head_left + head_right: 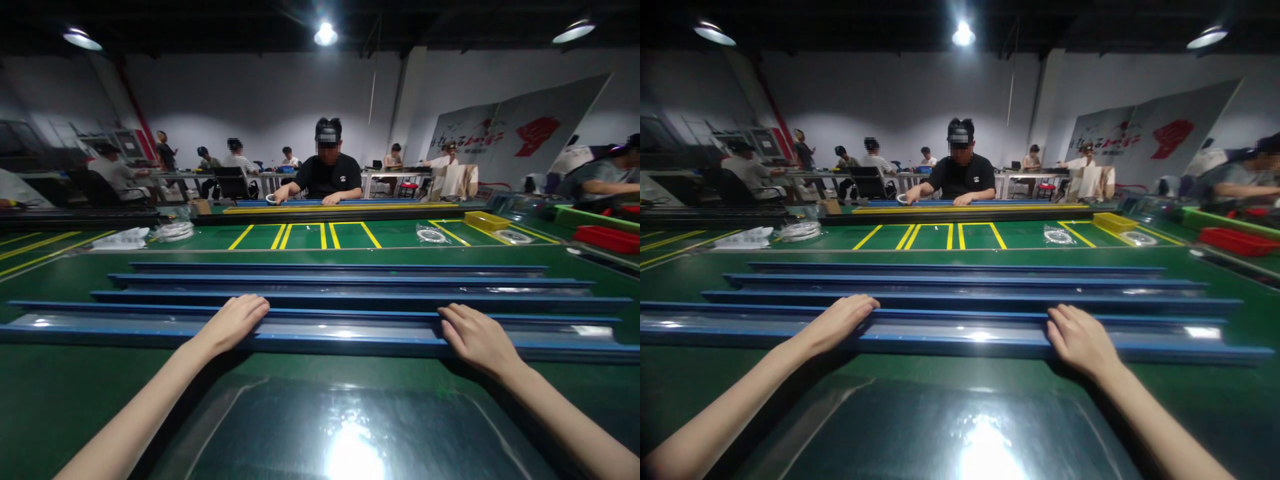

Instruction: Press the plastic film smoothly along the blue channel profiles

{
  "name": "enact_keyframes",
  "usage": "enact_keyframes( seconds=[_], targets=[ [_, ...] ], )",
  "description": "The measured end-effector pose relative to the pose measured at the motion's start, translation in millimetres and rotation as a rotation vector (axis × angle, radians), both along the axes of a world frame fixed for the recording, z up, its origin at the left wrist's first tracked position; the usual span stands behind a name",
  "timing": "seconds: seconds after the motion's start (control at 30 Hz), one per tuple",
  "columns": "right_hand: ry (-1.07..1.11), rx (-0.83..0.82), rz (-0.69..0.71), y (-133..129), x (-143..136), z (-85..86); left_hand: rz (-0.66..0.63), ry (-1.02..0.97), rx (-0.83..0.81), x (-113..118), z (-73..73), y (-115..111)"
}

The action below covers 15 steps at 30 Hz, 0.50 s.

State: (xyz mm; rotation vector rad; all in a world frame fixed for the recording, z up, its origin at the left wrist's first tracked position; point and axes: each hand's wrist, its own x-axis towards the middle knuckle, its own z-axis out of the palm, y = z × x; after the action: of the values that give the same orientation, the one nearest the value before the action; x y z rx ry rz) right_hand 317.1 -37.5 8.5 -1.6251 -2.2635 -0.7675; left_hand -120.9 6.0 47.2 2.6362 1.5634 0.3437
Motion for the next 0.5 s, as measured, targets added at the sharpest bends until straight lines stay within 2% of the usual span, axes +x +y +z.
enact_keyframes(
  seconds=[0.1,0.2,0.3,0.4,0.5],
  targets=[
    [-0.007,-0.013,-0.006,2,-31,5.3,-0.053,0.042,-0.001,27,4.6,-6],
    [0.003,-0.075,-0.037,4,-66,10.2,-0.138,0.087,0.085,68,5.8,-15],
    [0.028,-0.104,-0.067,7,-100,13.0,-0.181,0.083,0.156,109,0.8,-21],
    [0.076,-0.133,-0.07,9,-130,13.9,-0.148,0.054,0.226,137,-9.8,-23],
    [0.129,-0.148,-0.067,11,-152,14.1,-0.047,0.039,0.283,145,-21.0,-20]
  ],
)
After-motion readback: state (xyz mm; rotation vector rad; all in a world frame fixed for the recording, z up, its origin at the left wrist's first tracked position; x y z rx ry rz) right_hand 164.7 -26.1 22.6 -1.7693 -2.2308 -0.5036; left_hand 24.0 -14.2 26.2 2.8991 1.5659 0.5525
